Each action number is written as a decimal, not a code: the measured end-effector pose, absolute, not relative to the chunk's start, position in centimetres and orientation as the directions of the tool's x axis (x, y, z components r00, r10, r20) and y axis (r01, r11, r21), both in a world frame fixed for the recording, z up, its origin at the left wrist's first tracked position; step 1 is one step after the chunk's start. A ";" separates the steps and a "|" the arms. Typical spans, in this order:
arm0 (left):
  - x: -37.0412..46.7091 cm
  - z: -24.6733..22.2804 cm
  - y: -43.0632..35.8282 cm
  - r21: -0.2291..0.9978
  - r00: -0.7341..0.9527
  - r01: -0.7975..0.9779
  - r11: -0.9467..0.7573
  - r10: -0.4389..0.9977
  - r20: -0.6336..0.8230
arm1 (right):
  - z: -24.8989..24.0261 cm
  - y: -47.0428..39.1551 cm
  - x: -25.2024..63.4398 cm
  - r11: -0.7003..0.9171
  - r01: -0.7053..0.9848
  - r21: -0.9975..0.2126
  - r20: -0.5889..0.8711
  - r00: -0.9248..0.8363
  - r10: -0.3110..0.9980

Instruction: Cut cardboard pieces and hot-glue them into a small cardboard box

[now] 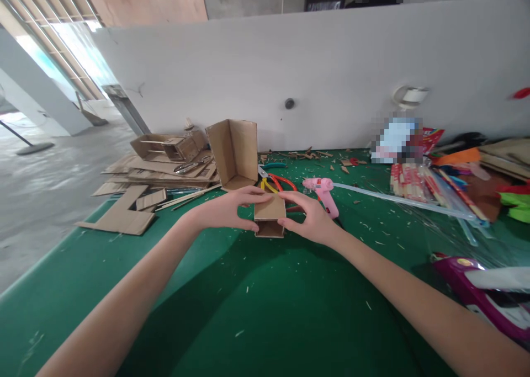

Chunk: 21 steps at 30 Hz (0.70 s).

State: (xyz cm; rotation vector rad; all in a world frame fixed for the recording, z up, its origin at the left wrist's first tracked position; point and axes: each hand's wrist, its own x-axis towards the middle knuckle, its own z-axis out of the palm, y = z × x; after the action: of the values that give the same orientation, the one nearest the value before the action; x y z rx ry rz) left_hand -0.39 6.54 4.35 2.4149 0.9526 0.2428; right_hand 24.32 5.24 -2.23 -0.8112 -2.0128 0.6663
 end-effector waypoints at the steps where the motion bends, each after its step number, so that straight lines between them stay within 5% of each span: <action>1: -0.4 4.4 6.5 0.540 0.733 0.584 -0.607 0.679 -0.029 | -2.2 5.2 24.3 0.650 0.291 -0.702 0.508 -0.435 0.744; 8: -0.2 4.4 6.0 0.561 0.707 0.599 -0.571 0.706 -0.036 | -2.4 5.1 24.0 0.610 0.245 -0.754 0.506 -0.377 0.776; 14: -0.8 4.4 5.9 0.595 0.657 0.604 -0.531 0.754 0.005 | -1.7 6.4 24.7 0.466 0.265 -0.844 0.445 -0.138 0.885; 21: -1.7 5.3 6.0 0.608 0.674 0.646 -0.460 0.718 -0.173 | -1.8 6.2 25.2 0.509 0.542 -0.669 0.415 -0.296 0.861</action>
State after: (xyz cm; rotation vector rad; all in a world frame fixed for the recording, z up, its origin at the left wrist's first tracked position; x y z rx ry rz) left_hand -1.75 5.96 5.35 2.2290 1.0454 0.1407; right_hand 25.23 6.17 -1.80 -1.1474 -1.9812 0.5258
